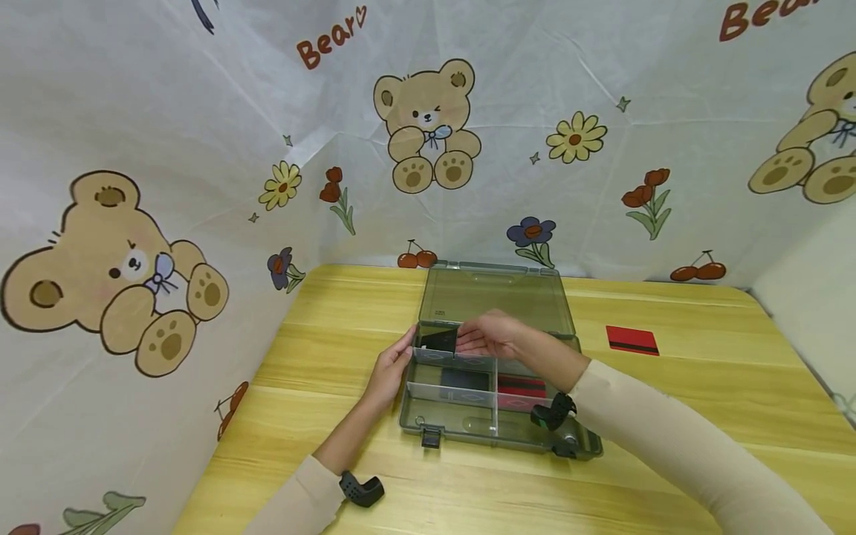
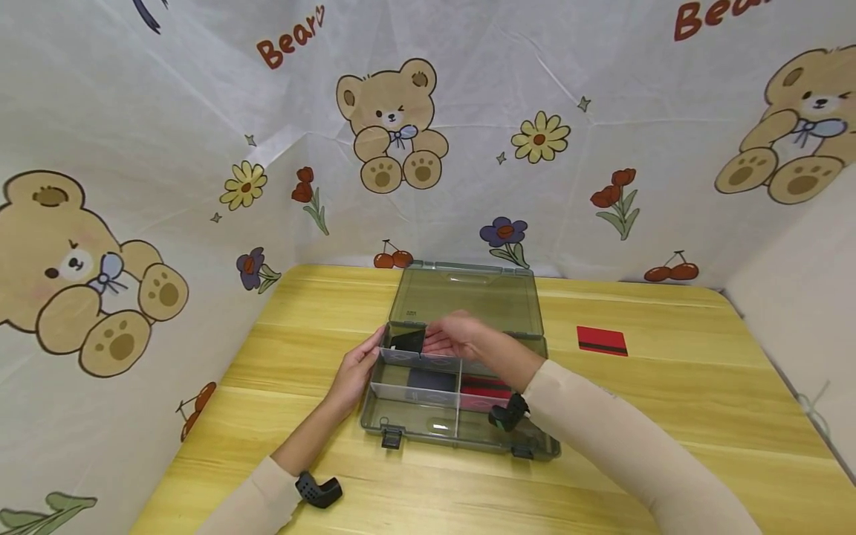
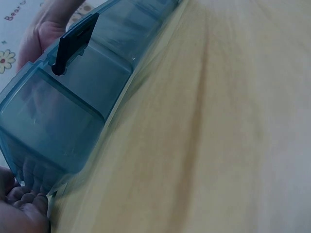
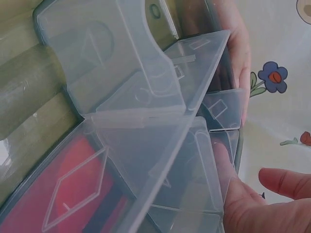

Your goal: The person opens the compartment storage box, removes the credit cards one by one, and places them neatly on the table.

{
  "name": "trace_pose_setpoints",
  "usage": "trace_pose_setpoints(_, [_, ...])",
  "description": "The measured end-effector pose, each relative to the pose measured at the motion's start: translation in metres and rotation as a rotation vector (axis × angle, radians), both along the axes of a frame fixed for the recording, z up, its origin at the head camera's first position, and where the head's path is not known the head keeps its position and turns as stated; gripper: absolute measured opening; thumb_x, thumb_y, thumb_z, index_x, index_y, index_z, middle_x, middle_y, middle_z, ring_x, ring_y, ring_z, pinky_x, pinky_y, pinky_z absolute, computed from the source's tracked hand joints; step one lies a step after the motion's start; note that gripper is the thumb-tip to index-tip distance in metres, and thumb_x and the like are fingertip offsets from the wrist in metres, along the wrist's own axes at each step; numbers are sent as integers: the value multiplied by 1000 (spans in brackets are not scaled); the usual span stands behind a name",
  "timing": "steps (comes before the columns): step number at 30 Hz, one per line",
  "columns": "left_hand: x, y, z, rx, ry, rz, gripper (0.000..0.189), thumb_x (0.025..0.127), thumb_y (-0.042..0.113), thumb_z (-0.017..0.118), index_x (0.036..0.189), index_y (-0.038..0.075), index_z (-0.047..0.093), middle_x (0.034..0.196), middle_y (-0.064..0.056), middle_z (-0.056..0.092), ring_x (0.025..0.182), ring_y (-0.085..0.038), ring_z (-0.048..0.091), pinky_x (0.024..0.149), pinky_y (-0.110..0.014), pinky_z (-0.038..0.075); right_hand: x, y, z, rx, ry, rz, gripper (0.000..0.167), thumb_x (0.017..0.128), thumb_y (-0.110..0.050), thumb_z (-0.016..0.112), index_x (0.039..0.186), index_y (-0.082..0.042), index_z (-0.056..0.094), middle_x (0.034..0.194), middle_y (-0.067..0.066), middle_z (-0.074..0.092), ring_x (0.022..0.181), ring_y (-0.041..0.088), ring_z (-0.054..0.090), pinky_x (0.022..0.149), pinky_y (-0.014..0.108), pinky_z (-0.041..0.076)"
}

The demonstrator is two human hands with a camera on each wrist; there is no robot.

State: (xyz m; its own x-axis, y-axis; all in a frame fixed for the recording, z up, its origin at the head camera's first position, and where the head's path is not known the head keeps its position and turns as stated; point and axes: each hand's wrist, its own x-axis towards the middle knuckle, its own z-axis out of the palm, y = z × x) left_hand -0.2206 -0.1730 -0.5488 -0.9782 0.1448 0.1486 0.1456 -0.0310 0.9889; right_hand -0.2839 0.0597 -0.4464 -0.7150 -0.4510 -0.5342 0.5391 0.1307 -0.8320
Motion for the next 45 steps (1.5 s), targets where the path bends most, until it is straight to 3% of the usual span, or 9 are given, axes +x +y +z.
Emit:
trace_pose_setpoints(9, [1,0,1,-7,9,-6,46,110,7,40,154,-2,36,163,-10,31,153,-26,22,125,-41,17,0,-6,0,120,94,4,35,103,-2,51,128,23,54,123,37,61,86,22,73,78,29,63])
trace_pose_setpoints(18, [0,-1,0,-4,7,-13,46,110,7,40,154,-2,35,163,-11,31,153,-26,21,125,-41,16,-1,-15,-4,185,183,-66,27,97,1,61,115,20,65,97,31,72,64,19,72,64,30,63])
trace_pose_setpoints(29, [1,-1,2,-15,6,-17,47,110,10,40,155,-2,34,164,-10,30,153,-25,21,125,-39,17,3,-16,-3,207,234,-55,26,98,0,60,115,19,66,100,33,71,63,18,71,64,29,63])
trace_pose_setpoints(36, [0,-1,0,0,13,-22,47,110,9,40,155,-3,34,164,-13,29,153,-28,19,125,-42,14,5,-10,-3,183,290,-52,26,99,0,56,113,19,66,85,24,71,65,20,72,67,33,64])
trace_pose_setpoints(45, [2,-1,1,-16,4,-15,47,110,11,40,155,-2,33,164,-10,28,153,-26,19,125,-39,16,9,5,1,132,371,-72,23,101,-2,56,112,15,67,91,22,71,73,24,74,70,35,64])
